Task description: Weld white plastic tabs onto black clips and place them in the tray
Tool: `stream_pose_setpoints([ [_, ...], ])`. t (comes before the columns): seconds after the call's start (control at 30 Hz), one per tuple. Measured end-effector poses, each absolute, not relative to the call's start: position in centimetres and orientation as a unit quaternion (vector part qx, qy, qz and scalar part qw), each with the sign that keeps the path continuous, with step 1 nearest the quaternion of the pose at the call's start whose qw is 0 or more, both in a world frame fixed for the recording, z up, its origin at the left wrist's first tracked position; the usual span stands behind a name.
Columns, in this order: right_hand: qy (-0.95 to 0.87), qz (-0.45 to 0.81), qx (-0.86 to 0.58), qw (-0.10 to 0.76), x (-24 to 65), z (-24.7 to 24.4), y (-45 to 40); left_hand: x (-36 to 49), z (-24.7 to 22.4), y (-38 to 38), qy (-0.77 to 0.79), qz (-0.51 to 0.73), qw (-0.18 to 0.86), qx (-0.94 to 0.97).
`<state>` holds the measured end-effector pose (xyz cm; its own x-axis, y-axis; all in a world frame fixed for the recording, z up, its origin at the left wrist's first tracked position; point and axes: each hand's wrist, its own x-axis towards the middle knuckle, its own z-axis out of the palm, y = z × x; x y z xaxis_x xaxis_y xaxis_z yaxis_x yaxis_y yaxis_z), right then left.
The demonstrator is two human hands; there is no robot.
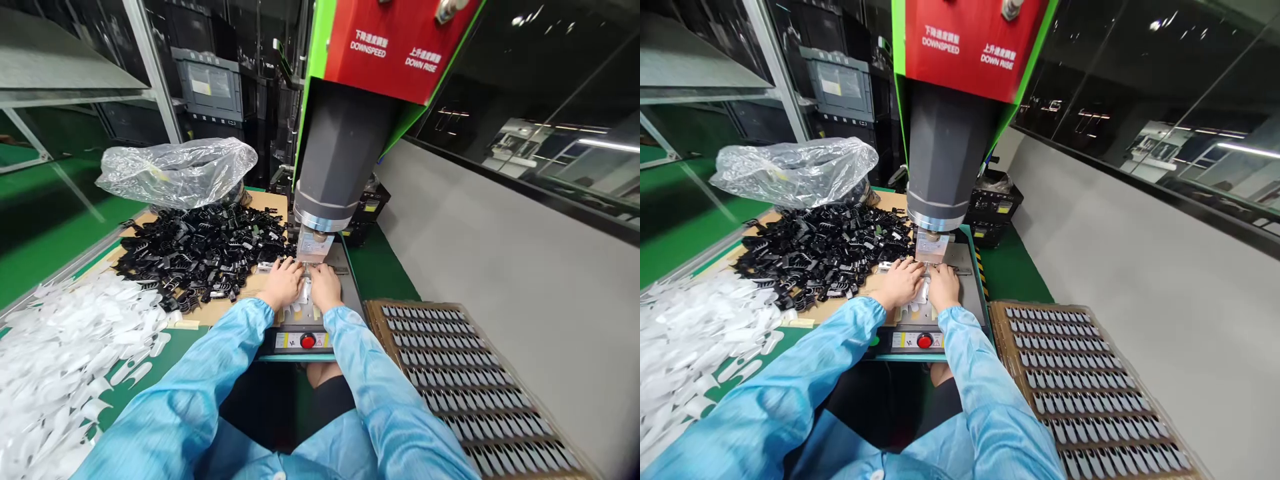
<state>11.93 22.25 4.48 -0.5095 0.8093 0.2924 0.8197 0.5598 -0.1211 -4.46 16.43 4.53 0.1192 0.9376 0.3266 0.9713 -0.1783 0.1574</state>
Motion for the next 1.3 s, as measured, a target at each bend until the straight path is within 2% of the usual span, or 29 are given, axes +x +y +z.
stream_pose_setpoints([
  [0.1,-0.878,-0.05,-0.467,0.093,11.9,5.3,21.6,-5.9,5.0,15.7,-0.642,-0.18,0.045,-0.744],
  [0.27,-0.886,-0.059,-0.459,0.034,12.0,6.3,21.8,-11.6,5.0,12.2,-0.706,-0.262,0.081,-0.653],
  [0.37,-0.88,-0.054,-0.469,0.041,11.6,6.4,21.5,-14.2,4.5,9.0,-0.743,-0.288,0.095,-0.596],
  [0.47,-0.872,-0.056,-0.478,0.093,10.4,6.1,20.2,-14.9,3.5,6.1,-0.762,-0.296,0.107,-0.565],
  [0.57,-0.9,-0.04,-0.416,0.121,8.2,5.7,18.4,-14.6,2.6,4.2,-0.77,-0.297,0.112,-0.553],
  [0.67,-0.934,-0.034,-0.343,0.091,5.3,5.5,17.0,-14.8,2.1,3.3,-0.786,-0.289,0.115,-0.535],
  [0.8,-0.935,-0.051,-0.349,0.03,2.1,5.3,16.4,-15.6,2.2,2.8,-0.805,-0.266,0.121,-0.517],
  [0.9,-0.935,-0.06,-0.348,0.018,0.9,5.0,16.1,-15.9,2.3,2.9,-0.806,-0.25,0.12,-0.522],
  [1.1,-0.943,-0.034,-0.323,0.077,1.1,4.4,15.5,-16.7,2.1,3.5,-0.802,-0.235,0.087,-0.542],
  [1.3,-0.904,0.094,-0.331,0.254,5.1,4.3,15.0,-18.7,2.1,3.2,-0.775,-0.219,0.039,-0.591],
])
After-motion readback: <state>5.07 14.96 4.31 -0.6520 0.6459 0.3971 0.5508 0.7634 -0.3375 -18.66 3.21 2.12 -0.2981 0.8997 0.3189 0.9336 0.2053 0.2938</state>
